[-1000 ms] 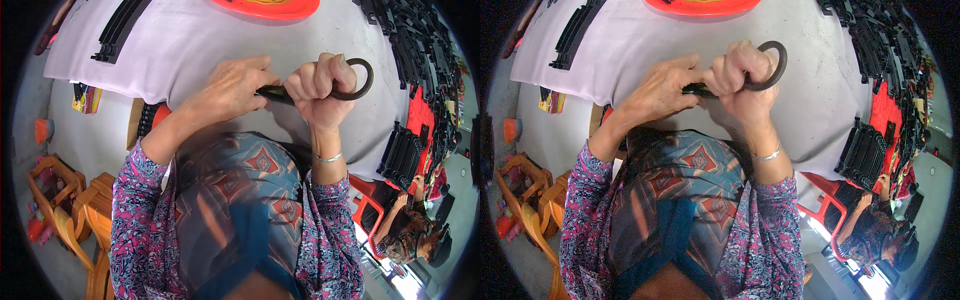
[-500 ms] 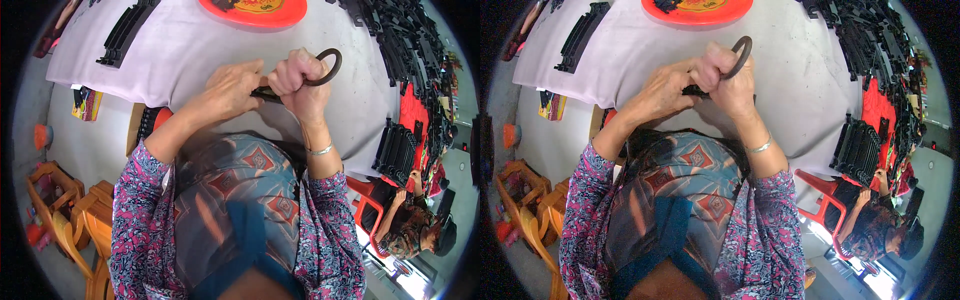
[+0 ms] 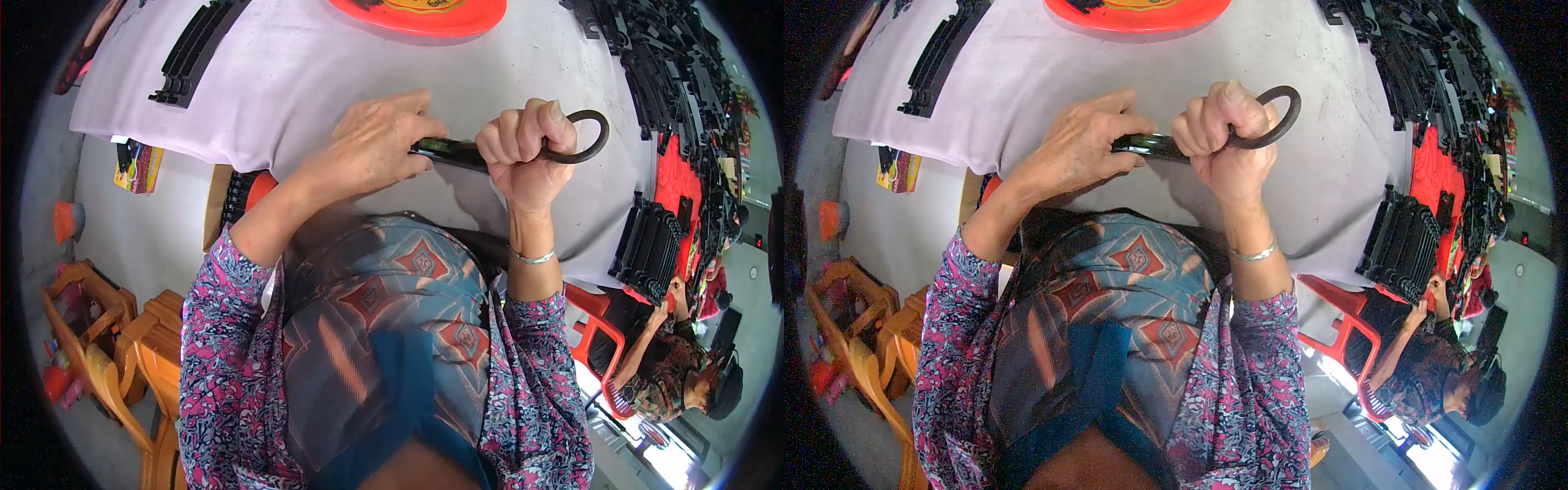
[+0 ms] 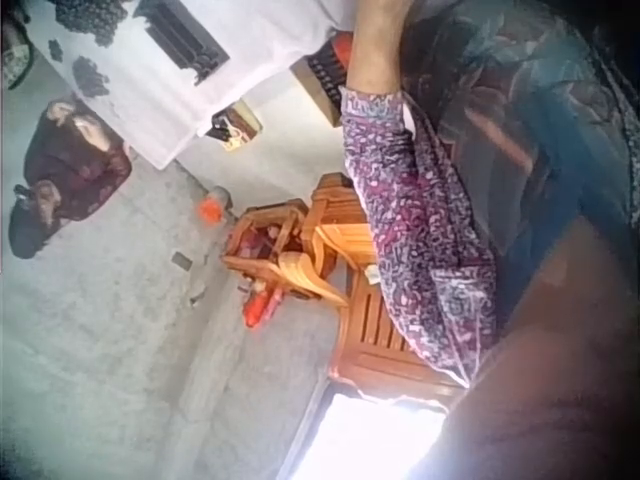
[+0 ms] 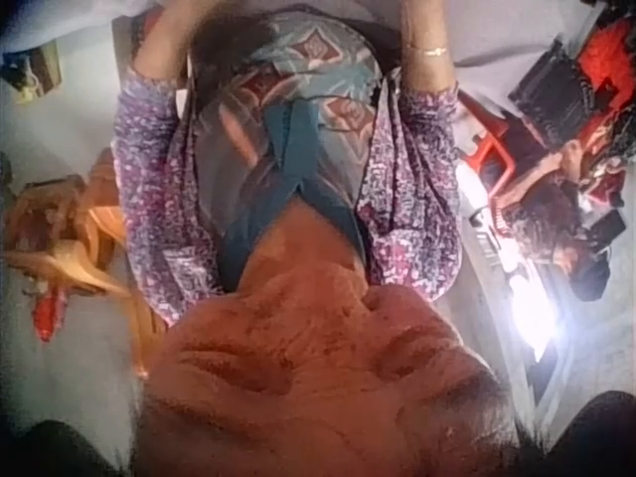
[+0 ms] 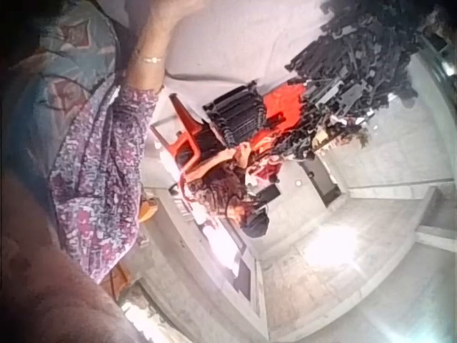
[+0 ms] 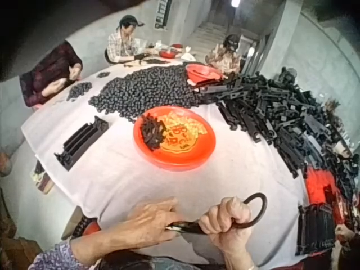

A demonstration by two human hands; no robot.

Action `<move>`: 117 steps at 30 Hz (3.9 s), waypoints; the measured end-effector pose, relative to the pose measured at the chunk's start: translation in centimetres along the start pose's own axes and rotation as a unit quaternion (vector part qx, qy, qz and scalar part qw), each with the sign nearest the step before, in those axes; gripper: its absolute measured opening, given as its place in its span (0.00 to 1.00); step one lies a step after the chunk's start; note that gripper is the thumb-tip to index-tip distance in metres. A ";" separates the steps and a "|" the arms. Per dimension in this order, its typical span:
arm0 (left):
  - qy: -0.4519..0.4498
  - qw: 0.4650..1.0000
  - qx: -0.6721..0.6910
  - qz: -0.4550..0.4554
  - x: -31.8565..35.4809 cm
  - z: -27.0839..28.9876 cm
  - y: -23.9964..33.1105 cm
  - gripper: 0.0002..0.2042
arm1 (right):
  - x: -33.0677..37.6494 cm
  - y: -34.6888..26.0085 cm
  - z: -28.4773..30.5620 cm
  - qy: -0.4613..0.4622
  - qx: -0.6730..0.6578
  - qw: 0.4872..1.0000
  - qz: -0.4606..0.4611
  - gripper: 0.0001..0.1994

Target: The person assembles printer cartridge components, including housing, plastic components, and springs, by hand and using a wire puller tool.

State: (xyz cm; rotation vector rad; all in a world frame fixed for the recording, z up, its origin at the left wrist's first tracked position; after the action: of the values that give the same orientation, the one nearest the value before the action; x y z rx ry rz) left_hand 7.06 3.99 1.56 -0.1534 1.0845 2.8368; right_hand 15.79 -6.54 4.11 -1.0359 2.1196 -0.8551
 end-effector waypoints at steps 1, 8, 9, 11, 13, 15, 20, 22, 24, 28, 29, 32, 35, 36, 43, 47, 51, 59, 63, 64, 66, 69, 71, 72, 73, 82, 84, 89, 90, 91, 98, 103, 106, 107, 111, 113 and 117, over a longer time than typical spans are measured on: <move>0.000 1.000 0.005 -0.009 0.1 -0.1 0.0 0.17 | 0.1 0.1 -0.1 -0.001 0.003 1.000 0.004 0.23; 0.008 1.000 0.011 -0.019 0.0 0.2 0.3 0.17 | 0.0 0.2 -0.6 0.009 0.022 1.000 -0.009 0.22; 0.004 1.000 0.009 -0.010 0.0 0.1 0.3 0.17 | 0.1 0.2 -0.8 0.002 0.030 1.000 0.004 0.22; 0.003 1.000 0.003 0.000 0.0 0.2 0.3 0.17 | 0.1 0.2 -0.9 -0.012 0.039 0.999 0.019 0.22; 0.009 1.000 0.003 -0.016 0.0 0.3 0.3 0.16 | -0.2 -0.1 -0.4 0.014 0.045 0.999 0.019 0.23; 0.013 1.000 -0.006 -0.020 0.2 0.1 0.4 0.16 | -0.4 -1.5 -1.0 0.010 -0.007 1.000 0.022 0.24; 0.040 0.997 -0.026 -0.066 0.3 0.0 1.7 0.17 | -0.5 -6.5 0.2 0.087 0.069 0.994 -0.019 0.23; 0.043 0.996 -0.037 -0.075 0.8 -0.1 2.0 0.16 | 0.4 -6.9 3.9 0.188 0.309 0.922 -0.137 0.23; 0.031 0.995 -0.049 -0.086 1.0 -0.8 1.8 0.16 | 0.7 -6.7 5.5 0.213 0.393 0.876 -0.182 0.23; 0.000 0.991 -0.081 -0.108 1.0 -0.6 2.6 0.13 | 2.9 -5.2 11.8 0.230 0.550 0.771 -0.225 0.23; 0.002 0.991 -0.083 -0.108 1.0 -0.2 2.5 0.13 | 3.0 -4.9 12.6 0.229 0.551 0.771 -0.223 0.23; 0.002 0.989 -0.077 -0.128 1.2 0.3 2.4 0.11 | 3.1 -4.4 13.5 0.217 0.597 0.736 -0.232 0.21; 0.016 0.988 -0.072 -0.139 1.1 0.8 2.5 0.11 | 2.0 -4.3 12.4 0.193 0.736 0.621 -0.188 0.19; 0.018 0.989 -0.051 -0.136 1.1 0.6 2.3 0.12 | 2.0 -4.4 11.5 0.196 0.757 0.608 -0.141 0.17; 0.086 0.985 0.045 -0.144 1.2 0.9 1.3 0.17 | 2.2 -4.5 9.8 0.210 0.770 0.598 -0.073 0.11; 0.100 0.982 0.104 -0.126 1.0 1.1 0.4 0.22 | 2.4 -4.8 10.0 0.224 0.768 0.597 -0.060 0.10; 0.160 0.973 0.140 -0.092 1.1 1.7 -1.1 0.21 | 2.4 -4.7 9.8 0.238 0.757 0.607 -0.050 0.11; 0.249 0.947 0.202 0.018 1.5 2.5 -3.6 0.15 | 2.8 -5.2 8.7 0.287 0.684 0.670 0.037 0.05; 0.236 0.945 0.223 0.030 1.5 2.0 -3.4 0.16 | 1.0 -4.4 6.9 0.230 0.674 0.699 0.065 0.03; 0.231 0.949 0.214 0.026 1.4 1.9 -3.2 0.16 | 0.4 -3.9 6.9 0.222 0.644 0.730 0.054 0.03; 0.209 0.955 0.208 0.041 1.5 1.6 -3.0 0.17 | -1.1 -3.1 6.3 0.207 0.611 0.763 0.028 0.04; 0.208 0.967 0.131 -0.062 1.3 1.6 -2.1 0.18 | -4.0 -1.6 5.7 0.150 0.562 0.813 0.030 0.03; 0.160 0.981 0.086 -0.067 0.8 1.8 -0.7 0.19 | -5.2 -1.4 5.4 0.138 0.554 0.820 0.040 0.03; 0.132 0.984 0.024 -0.116 0.5 1.4 0.3 0.18 | -5.8 -1.3 5.2 0.126 0.543 0.829 0.047 0.03; 0.103 0.981 -0.040 -0.157 0.4 0.8 1.0 0.17 | -6.6 -1.0 5.3 0.123 0.543 0.830 0.046 0.03; 0.055 0.974 -0.104 -0.196 0.4 0.2 1.4 0.09 | -13.5 1.3 1.3 -0.035 0.605 0.794 0.056 0.07; 0.056 0.975 -0.097 -0.194 0.8 0.7 1.6 0.10 | -15.0 2.6 0.1 -0.109 0.648 0.754 0.027 0.08; 0.059 0.976 -0.110 -0.179 0.9 0.4 1.8 0.09 | -18.7 5.6 -1.1 -0.192 0.705 0.683 0.006 0.08; 0.058 0.976 -0.121 -0.171 1.0 0.2 1.9 0.09 | -19.2 6.3 -1.3 -0.209 0.727 0.654 -0.001 0.08; 0.060 0.976 -0.121 -0.169 1.1 0.2 1.9 0.09 | -19.5 6.7 -1.3 -0.212 0.726 0.654 -0.002 0.08; 0.031 0.987 -0.079 -0.136 1.5 -1.5 1.6 0.18 | -20.7 9.0 -1.5 -0.302 0.779 0.545 0.072 0.12; 0.032 0.987 -0.078 -0.136 1.6 -1.2 1.7 0.19 | -21.0 9.3 -1.3 -0.318 0.766 0.552 0.081 0.11; 0.060 0.986 -0.048 -0.149 1.5 -0.4 2.0 0.12 | -21.2 8.1 -1.1 -0.261 0.728 0.624 0.108 0.10; 0.077 0.984 -0.003 -0.158 1.4 0.1 2.2 0.14 | -21.5 6.9 -0.2 -0.186 0.653 0.727 0.098 0.08; 0.119 0.983 0.105 -0.097 1.3 2.3 1.2 0.17 | -19.6 3.4 0.5 -0.005 0.294 0.955 -0.035 0.03; 0.175 0.969 0.166 -0.062 1.5 3.0 -0.1 0.17 | -17.4 1.9 0.6 0.007 0.293 0.955 -0.048 0.04; 0.283 0.891 0.355 0.029 2.6 4.3 -3.4 0.16 | -11.1 0.7 -1.0 -0.056 0.185 0.978 -0.073 0.06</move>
State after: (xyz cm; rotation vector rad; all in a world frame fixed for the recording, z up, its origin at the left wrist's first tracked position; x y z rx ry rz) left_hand 4.63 9.52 2.21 -0.9191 2.1744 2.2643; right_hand 20.24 3.31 6.88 -1.0205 1.7202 -1.1816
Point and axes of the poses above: each hand's wrist, its own x-axis away from the middle knuckle, its own z-axis out of the back of the hand, y = z × x, the point moved 7 cm from there along -x, towards the middle knuckle, and after that the axes turned 6 degrees about -y, right-handed, at the moved point
